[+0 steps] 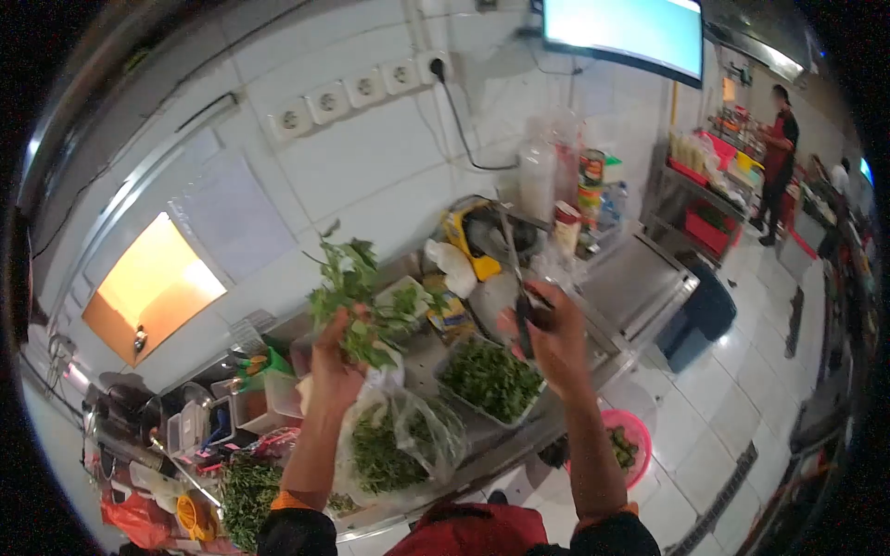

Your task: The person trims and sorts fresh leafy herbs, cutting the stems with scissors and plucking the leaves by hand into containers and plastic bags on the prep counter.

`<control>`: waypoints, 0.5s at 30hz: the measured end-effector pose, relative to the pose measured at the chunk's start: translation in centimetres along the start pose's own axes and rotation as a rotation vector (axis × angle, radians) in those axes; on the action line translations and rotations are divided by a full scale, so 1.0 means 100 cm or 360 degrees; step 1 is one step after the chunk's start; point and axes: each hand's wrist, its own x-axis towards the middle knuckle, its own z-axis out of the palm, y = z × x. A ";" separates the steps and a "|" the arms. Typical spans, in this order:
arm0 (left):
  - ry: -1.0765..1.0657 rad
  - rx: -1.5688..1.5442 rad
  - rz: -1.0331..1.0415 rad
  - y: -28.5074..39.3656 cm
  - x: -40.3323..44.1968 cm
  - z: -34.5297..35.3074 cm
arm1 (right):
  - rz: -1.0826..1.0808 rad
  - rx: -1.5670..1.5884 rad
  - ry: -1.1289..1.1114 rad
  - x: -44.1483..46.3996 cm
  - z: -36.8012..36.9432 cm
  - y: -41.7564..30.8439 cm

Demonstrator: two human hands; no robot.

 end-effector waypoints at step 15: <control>-0.0527 -0.0847 -0.0041 0.018 -0.003 -0.006 | 0.0185 0.0309 -0.0338 -0.090 0.019 0.001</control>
